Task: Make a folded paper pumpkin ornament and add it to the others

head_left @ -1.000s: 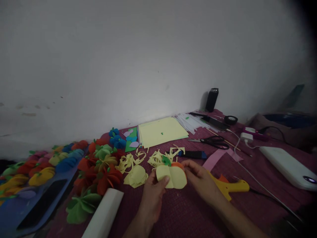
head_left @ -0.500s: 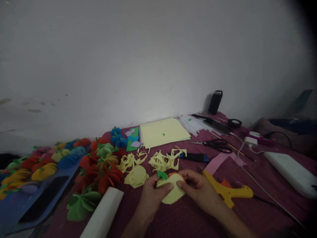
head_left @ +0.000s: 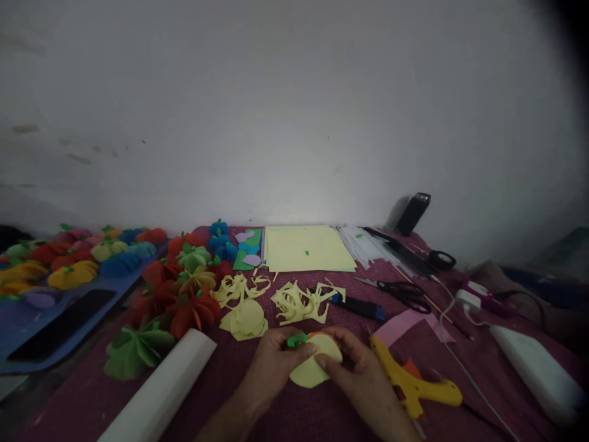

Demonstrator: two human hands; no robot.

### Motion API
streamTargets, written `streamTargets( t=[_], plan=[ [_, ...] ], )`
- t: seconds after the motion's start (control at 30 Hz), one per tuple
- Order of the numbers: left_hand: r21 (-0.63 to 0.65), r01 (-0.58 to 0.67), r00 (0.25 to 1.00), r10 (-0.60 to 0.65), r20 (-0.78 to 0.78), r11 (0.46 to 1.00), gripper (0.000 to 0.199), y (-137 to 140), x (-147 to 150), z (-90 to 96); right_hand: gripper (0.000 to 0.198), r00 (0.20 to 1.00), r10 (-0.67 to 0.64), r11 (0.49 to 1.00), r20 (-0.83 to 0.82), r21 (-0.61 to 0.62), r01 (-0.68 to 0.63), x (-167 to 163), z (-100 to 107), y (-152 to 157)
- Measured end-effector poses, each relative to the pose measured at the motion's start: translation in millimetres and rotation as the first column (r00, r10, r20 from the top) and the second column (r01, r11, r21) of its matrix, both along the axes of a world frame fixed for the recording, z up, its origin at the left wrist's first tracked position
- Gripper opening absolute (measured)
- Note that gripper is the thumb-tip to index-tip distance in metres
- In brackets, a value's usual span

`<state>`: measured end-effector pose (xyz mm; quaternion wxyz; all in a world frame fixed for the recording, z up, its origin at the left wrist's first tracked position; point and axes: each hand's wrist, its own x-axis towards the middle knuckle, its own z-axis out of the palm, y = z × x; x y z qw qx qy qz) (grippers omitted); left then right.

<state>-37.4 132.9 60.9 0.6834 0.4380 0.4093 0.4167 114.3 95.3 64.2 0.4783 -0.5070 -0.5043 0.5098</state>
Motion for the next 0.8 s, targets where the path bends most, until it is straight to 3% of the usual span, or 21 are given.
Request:
streamTargets(
  t=[0.23,0.43,0.63,0.8],
  plan=[
    [-0.051,-0.022,1.000,0.022,0.000,0.998,0.037,1.2,0.8,-5.4,0.029,0.995,-0.033,0.998,0.089,-0.046,0.038,3.5,-20.0,-5.6],
    [-0.053,-0.092,0.996,0.091,-0.012,0.994,0.039,2.6,1.7,-7.1,0.040,0.996,-0.046,0.994,0.082,-0.099,0.054,-3.1,-15.2,-6.4],
    [-0.085,0.015,0.999,-0.018,-0.037,0.996,0.038,2.0,1.8,-12.7,0.040,0.991,-0.059,0.993,0.118,-0.095,0.070,0.4,-19.5,-8.0],
    [-0.057,-0.020,0.998,0.016,-0.068,0.998,0.038,1.4,3.5,-16.3,0.034,0.999,-0.026,0.997,0.047,-0.068,0.029,3.0,-27.4,-6.3]
  ],
)
